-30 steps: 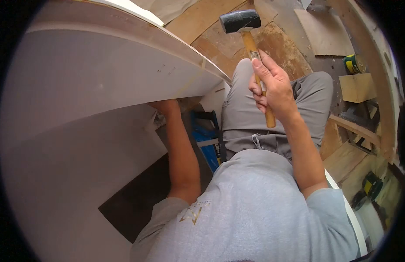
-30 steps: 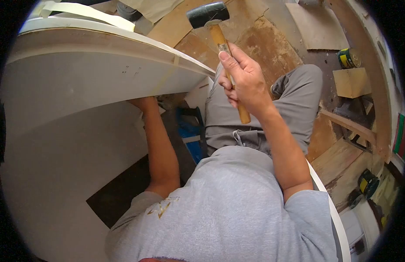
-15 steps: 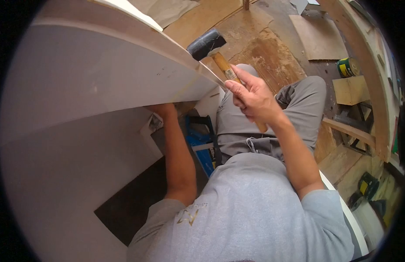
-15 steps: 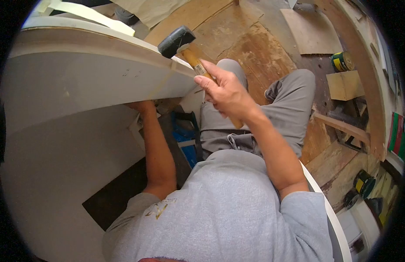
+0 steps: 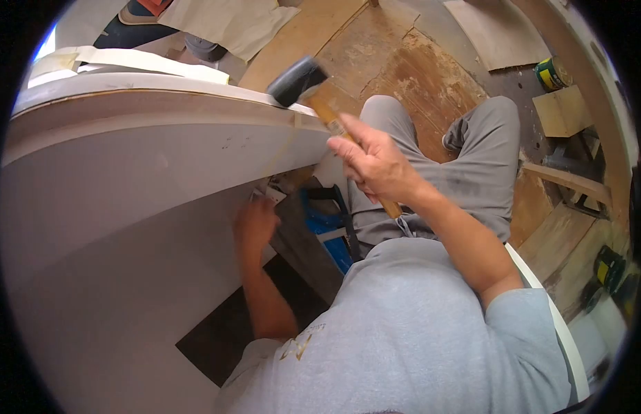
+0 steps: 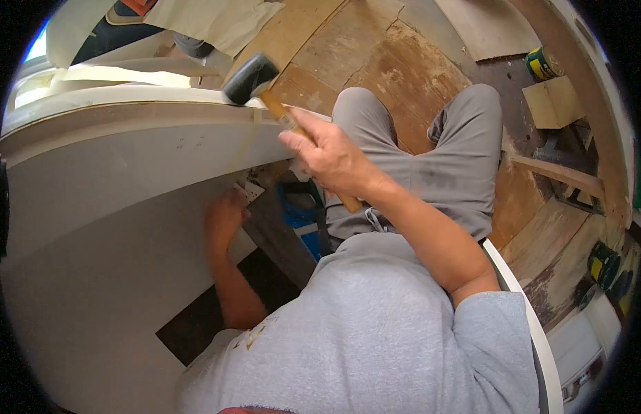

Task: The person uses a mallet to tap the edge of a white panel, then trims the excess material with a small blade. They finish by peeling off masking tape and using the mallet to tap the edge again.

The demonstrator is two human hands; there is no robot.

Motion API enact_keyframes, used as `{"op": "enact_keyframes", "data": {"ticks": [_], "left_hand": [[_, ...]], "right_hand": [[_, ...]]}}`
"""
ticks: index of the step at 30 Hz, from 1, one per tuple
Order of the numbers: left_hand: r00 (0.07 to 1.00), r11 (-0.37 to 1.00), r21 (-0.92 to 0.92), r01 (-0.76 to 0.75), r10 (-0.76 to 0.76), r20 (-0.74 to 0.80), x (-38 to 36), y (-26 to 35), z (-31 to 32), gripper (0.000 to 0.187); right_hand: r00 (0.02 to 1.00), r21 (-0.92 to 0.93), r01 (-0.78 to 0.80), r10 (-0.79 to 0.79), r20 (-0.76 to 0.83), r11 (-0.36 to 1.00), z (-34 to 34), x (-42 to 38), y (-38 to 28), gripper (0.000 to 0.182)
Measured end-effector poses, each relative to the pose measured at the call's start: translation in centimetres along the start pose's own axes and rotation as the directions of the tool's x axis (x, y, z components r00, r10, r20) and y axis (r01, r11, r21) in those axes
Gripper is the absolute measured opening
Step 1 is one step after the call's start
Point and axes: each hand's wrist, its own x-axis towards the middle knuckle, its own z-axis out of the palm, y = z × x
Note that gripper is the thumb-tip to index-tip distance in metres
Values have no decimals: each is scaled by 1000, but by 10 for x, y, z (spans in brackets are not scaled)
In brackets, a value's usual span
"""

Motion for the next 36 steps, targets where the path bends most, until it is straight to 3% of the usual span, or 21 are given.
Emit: {"op": "enact_keyframes", "data": {"ticks": [1,3,5,6,7,9,11,12,14,17,19,21,26,29,32,34,36], "left_hand": [[987,964,229,-132,107,118,-21,21,-12,43],[894,902,48,-429,417,165,-58,63,-43,36],[721,723,-22,-691,686,-95,-76,92,-59,27],[611,636,117,-762,767,-196,-81,106,-75,25],[477,543,261,-798,834,-276,-84,121,-90,25],[211,343,562,-753,934,-287,-83,137,-122,27],[85,232,657,-717,965,-248,-76,145,-151,28],[77,221,660,-718,968,-240,-71,151,-161,28],[-30,143,801,-581,980,-197,-59,167,-177,28],[-77,54,883,-465,992,-101,-44,185,-193,24],[-15,85,907,-412,995,-100,-41,188,-194,20],[174,54,974,-220,985,-16,-42,190,-192,19],[168,-12,970,-242,984,55,-31,182,-188,18],[105,-37,961,-272,992,68,-31,179,-190,21],[127,-57,955,-292,987,97,-32,181,-192,23],[138,-66,949,-308,984,113,-31,181,-193,23],[135,-76,947,-312,983,124,-29,184,-190,23]], "right_hand": [[1000,6,2,-2,-3,1000,-4,-1,-6,64],[989,30,-133,130,72,991,-15,0,-24,63],[994,143,-112,110,19,983,-18,5,-26,60],[994,242,-92,102,-32,966,-17,4,-25,58],[994,246,-95,105,-31,965,-12,3,-24,58],[997,92,-70,65,49,993,1,3,-22,63],[991,96,-118,112,68,988,-4,2,-29,64],[991,61,-106,101,87,993,-10,1,-32,61],[993,29,-84,81,90,996,-14,-1,-32,60],[995,87,-89,92,-26,992,-13,0,-22,59],[996,150,-76,81,-26,986,-19,-1,-21,58],[998,146,-65,68,-13,987,-22,-3,-20,57],[999,128,-37,37,3,991,-19,-6,-31,57],[998,189,-24,33,-44,982,-13,-8,-36,57],[997,73,-60,63,-41,995,-11,-11,-36,55],[992,-1,-100,100,71,995,-24,-12,-45,53],[996,97,-84,82,22,992,-29,-7,-42,54]]}}
